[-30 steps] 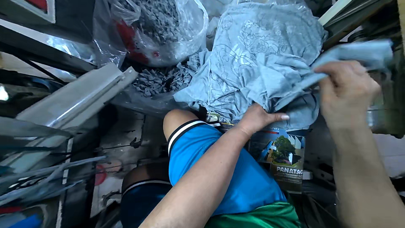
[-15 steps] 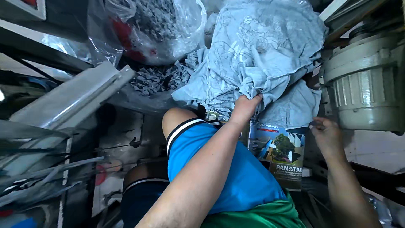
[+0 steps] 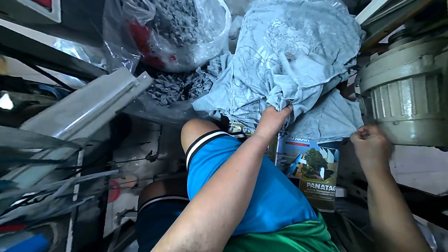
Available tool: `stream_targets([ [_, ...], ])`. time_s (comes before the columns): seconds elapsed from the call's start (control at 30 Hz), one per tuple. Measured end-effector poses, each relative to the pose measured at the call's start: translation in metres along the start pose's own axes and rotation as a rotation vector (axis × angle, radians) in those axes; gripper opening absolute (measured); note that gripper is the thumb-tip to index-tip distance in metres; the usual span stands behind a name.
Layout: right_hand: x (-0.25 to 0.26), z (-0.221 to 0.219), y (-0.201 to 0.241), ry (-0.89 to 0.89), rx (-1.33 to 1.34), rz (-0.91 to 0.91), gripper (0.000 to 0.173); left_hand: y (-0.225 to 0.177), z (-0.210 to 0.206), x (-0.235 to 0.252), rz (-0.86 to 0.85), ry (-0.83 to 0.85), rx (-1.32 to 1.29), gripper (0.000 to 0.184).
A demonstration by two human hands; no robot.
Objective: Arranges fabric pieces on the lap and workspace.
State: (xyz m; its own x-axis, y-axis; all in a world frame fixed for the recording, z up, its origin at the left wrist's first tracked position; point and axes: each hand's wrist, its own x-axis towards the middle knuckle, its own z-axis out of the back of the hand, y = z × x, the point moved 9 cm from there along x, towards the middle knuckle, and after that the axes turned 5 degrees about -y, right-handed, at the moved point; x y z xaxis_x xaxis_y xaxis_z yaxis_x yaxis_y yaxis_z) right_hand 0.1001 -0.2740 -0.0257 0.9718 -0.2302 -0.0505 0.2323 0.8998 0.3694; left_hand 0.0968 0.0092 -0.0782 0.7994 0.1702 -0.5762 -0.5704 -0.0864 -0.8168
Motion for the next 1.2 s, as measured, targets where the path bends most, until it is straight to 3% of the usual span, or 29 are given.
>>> stream_targets([
  [0.2, 0.025, 0.04, 0.061, -0.131, -0.027, 0.087, 0.03, -0.008, -0.008, -0.006, -0.054, 0.079, 0.047, 0.042],
  [0.37, 0.046, 0.045, 0.161, -0.094, -0.027, 0.352, 0.028, -0.01, -0.028, -0.01, -0.191, 0.208, 0.432, 0.066],
  [0.47, 0.042, 0.018, 0.21, 0.048, 0.08, 0.541, 0.023, -0.018, -0.028, -0.012, -0.25, 0.151, 0.656, 0.052],
  [0.53, 0.04, -0.006, 0.219, 0.189, 0.251, 0.649, 0.023, -0.014, -0.014, -0.002, -0.198, 0.014, 0.487, 0.035],
  [0.6, 0.041, -0.014, 0.204, 0.325, 0.442, 0.62, 0.035, -0.001, 0.0, 0.008, -0.055, -0.034, 0.226, 0.032],
  [0.67, 0.045, -0.002, 0.162, 0.242, 0.505, 0.444, 0.047, 0.005, 0.005, 0.01, 0.044, -0.044, 0.044, 0.033],
  [0.73, 0.041, 0.009, 0.107, 0.099, 0.325, 0.25, 0.045, 0.004, 0.005, 0.008, 0.065, -0.047, -0.049, 0.033],
  [0.83, 0.02, -0.003, 0.035, 0.099, 0.066, 0.006, 0.054, 0.004, 0.002, 0.008, 0.064, -0.051, -0.041, 0.035],
  [0.9, 0.005, -0.017, 0.012, 0.136, -0.005, -0.054, 0.05, 0.005, 0.002, 0.008, 0.061, -0.05, -0.021, 0.036],
  [1.0, -0.001, -0.018, 0.001, 0.091, 0.034, -0.088, 0.03, 0.004, 0.003, 0.007, 0.051, -0.045, -0.004, 0.035],
  [1.1, 0.0, 0.004, -0.011, -0.011, 0.222, -0.16, 0.034, 0.004, 0.004, 0.007, 0.051, -0.05, 0.0, 0.034],
  [1.2, -0.004, 0.013, -0.035, -0.099, 0.547, -0.394, 0.028, 0.001, 0.004, 0.007, 0.05, -0.052, -0.004, 0.032],
])
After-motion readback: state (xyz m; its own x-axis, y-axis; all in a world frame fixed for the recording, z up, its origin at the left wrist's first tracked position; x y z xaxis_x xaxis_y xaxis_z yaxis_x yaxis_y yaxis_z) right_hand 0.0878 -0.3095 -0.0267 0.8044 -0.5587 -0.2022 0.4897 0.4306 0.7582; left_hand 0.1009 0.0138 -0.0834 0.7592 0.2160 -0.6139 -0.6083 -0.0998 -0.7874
